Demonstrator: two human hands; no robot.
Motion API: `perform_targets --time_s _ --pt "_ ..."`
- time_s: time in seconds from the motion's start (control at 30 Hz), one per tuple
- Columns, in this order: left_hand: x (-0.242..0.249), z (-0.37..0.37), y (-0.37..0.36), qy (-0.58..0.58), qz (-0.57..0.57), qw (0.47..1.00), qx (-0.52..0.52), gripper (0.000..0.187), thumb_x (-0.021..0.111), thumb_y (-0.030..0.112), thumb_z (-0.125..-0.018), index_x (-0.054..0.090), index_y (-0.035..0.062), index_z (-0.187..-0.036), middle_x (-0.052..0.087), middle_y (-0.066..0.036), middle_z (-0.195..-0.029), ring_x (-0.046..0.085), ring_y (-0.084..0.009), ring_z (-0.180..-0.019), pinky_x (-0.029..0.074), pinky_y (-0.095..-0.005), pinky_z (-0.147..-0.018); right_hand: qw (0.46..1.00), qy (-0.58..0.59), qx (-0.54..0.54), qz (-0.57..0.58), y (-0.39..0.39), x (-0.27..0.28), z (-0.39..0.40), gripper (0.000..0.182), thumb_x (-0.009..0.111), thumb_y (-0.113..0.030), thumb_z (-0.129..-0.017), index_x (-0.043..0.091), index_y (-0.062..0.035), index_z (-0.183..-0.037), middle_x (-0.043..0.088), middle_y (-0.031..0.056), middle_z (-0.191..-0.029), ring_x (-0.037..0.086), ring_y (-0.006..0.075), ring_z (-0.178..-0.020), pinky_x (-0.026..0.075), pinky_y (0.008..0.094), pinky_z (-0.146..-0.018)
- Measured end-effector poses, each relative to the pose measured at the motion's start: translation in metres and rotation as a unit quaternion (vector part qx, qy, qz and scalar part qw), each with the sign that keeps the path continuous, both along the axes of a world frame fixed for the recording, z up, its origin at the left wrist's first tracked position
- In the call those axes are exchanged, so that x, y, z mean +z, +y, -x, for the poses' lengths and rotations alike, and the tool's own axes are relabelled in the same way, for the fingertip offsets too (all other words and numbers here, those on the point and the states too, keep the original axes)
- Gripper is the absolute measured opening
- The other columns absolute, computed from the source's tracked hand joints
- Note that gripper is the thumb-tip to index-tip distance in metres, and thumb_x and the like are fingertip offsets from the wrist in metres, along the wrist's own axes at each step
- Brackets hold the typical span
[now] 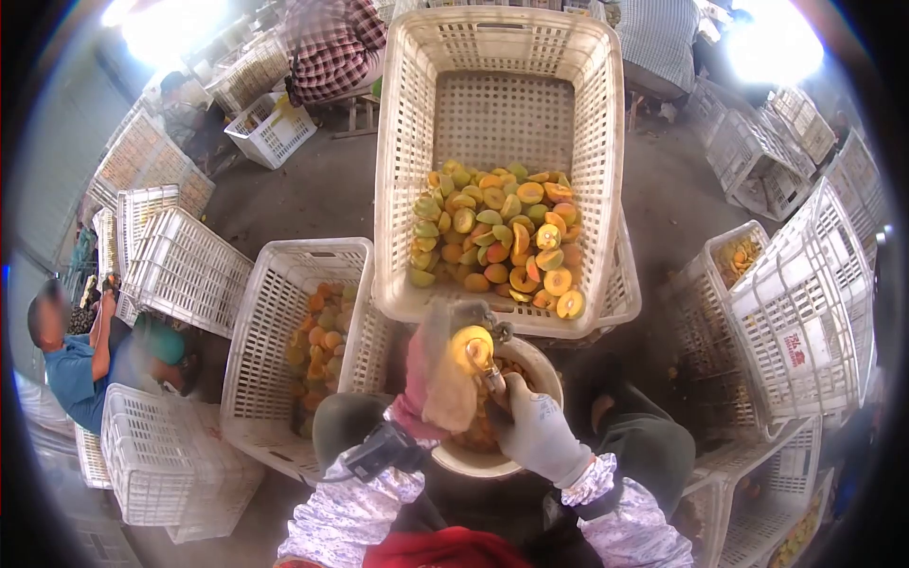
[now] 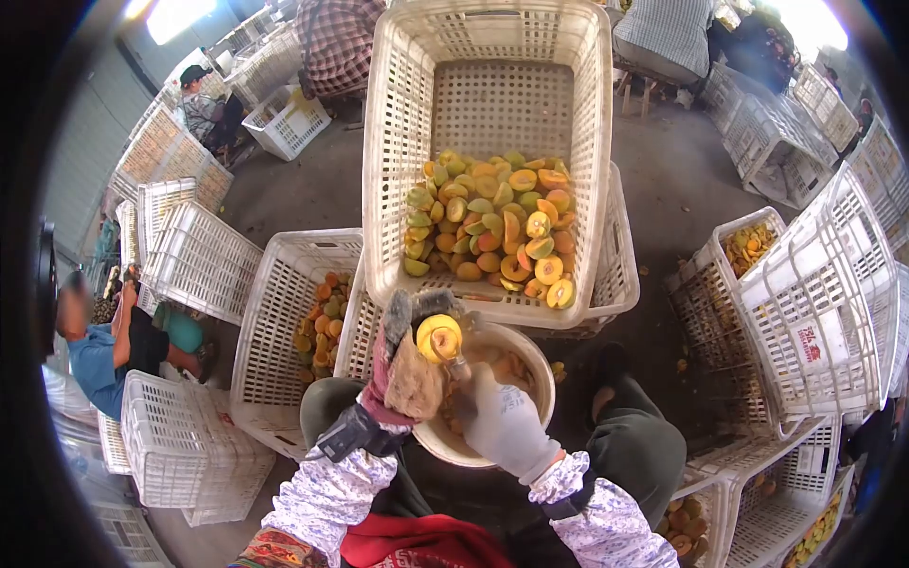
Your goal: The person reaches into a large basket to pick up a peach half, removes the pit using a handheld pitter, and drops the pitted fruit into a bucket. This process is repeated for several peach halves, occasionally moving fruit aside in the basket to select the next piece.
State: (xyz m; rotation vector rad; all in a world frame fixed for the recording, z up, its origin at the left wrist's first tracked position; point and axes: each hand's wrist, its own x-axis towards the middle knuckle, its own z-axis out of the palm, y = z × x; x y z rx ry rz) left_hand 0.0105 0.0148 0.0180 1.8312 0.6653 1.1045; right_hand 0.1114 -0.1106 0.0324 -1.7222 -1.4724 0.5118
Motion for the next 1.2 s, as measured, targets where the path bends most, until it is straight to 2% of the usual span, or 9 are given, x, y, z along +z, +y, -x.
perform_targets --time_s 0.1,0.2,0.23,0.33,0.47,0.67,0.83,1.0,1.2 --pt "0.041 -0.004 -0.006 -0.180 0.459 0.865 -0.092 0.041 0.058 0.040 -0.091 0.051 0.0036 -0.110 0.057 -0.005 -0.090 0.062 -0.0157 -0.075 0.052 -0.0250 -0.061 0.999 -0.004 0.024 -0.024 0.001 0.005 0.004 0.031 0.061 -0.017 -0.083 0.048 0.0006 -0.105 0.055 0.0181 -0.063 0.058 0.0348 -0.053 0.044 0.0428 -0.049" --pt "-0.022 0.010 0.021 -0.039 0.438 0.890 -0.122 0.039 0.055 0.038 -0.092 0.052 0.0020 -0.108 0.058 -0.008 -0.088 0.063 -0.0184 -0.075 0.054 -0.0293 -0.064 0.995 0.049 0.057 -0.059 0.002 0.016 -0.002 0.033 0.059 -0.018 -0.085 0.050 0.0020 -0.110 0.055 0.0155 -0.066 0.057 0.0299 -0.050 0.044 0.0377 -0.050" --pt "0.036 0.007 0.016 -0.209 0.654 0.680 -0.256 0.028 0.055 0.025 -0.093 0.053 0.0001 -0.107 0.060 -0.011 -0.092 0.062 -0.0200 -0.081 0.054 -0.0327 -0.068 0.970 0.218 0.074 0.080 0.001 0.035 -0.004 0.028 0.058 -0.020 -0.087 0.052 0.0008 -0.105 0.054 0.0119 -0.065 0.055 0.0247 -0.049 0.043 0.0350 -0.048" --pt "0.023 0.009 0.007 -0.126 0.423 0.874 -0.205 0.031 0.054 0.028 -0.093 0.055 -0.0002 -0.107 0.060 -0.011 -0.095 0.061 -0.0181 -0.085 0.051 -0.0311 -0.072 0.850 0.431 0.124 0.276 0.003 0.042 -0.012 0.023 0.056 -0.024 -0.089 0.054 -0.0017 -0.095 0.052 0.0058 -0.064 0.052 0.0158 -0.046 0.042 0.0299 -0.046" --pt "0.039 0.001 0.010 -0.147 0.390 0.872 -0.255 0.030 0.058 0.028 -0.092 0.056 0.0008 -0.106 0.059 -0.009 -0.094 0.058 -0.0146 -0.085 0.050 -0.0290 -0.072 0.732 0.564 0.188 0.333 0.001 0.031 -0.032 0.025 0.056 -0.027 -0.091 0.053 -0.0029 -0.085 0.052 0.0039 -0.061 0.051 0.0167 -0.045 0.044 0.0304 -0.045" --pt "-0.027 0.075 0.108 -0.023 0.165 0.977 0.132 0.039 0.056 0.023 -0.090 0.052 0.0034 -0.124 0.062 -0.013 -0.102 0.059 -0.0225 -0.097 0.048 -0.0332 -0.088 0.964 -0.184 0.048 0.187 -0.040 -0.027 -0.018 0.024 0.052 -0.025 -0.091 0.047 -0.0022 -0.088 0.061 0.0111 -0.059 0.062 0.0259 -0.051 0.048 0.0377 -0.047" --pt "0.070 0.111 0.100 0.571 -0.246 0.750 0.227 0.033 0.061 0.022 -0.088 0.060 0.0022 -0.114 0.060 -0.014 -0.112 0.057 -0.0216 -0.103 0.046 -0.0323 -0.090 0.934 -0.213 0.067 0.280 -0.048 -0.010 -0.017 0.023 0.052 -0.030 -0.088 0.051 -0.0067 -0.091 0.063 0.0113 -0.061 0.065 0.0295 -0.056 0.048 0.0422 -0.049" --pt "0.066 0.002 0.079 0.370 0.154 0.916 0.003 0.041 0.059 0.034 -0.085 0.062 0.0023 -0.111 0.060 -0.018 -0.112 0.059 -0.0329 -0.103 0.045 -0.0424 -0.092 0.947 -0.269 0.003 0.176 -0.048 0.019 -0.027 0.020 0.056 -0.026 -0.086 0.053 -0.0073 -0.092 0.062 0.0080 -0.060 0.063 0.0255 -0.052 0.047 0.0383 -0.047" --pt "-0.040 -0.135 0.100 0.548 0.010 0.836 -0.027 0.042 0.064 0.037 -0.078 0.065 0.0040 -0.104 0.065 -0.018 -0.104 0.062 -0.0323 -0.100 0.048 -0.0398 -0.085 0.960 -0.232 -0.101 0.120 -0.052 0.041 -0.059 0.022 0.062 -0.026 -0.083 0.053 -0.0082 -0.093 0.057 0.0052 -0.058 0.059 0.0224 -0.045 0.044 0.0339 -0.040"
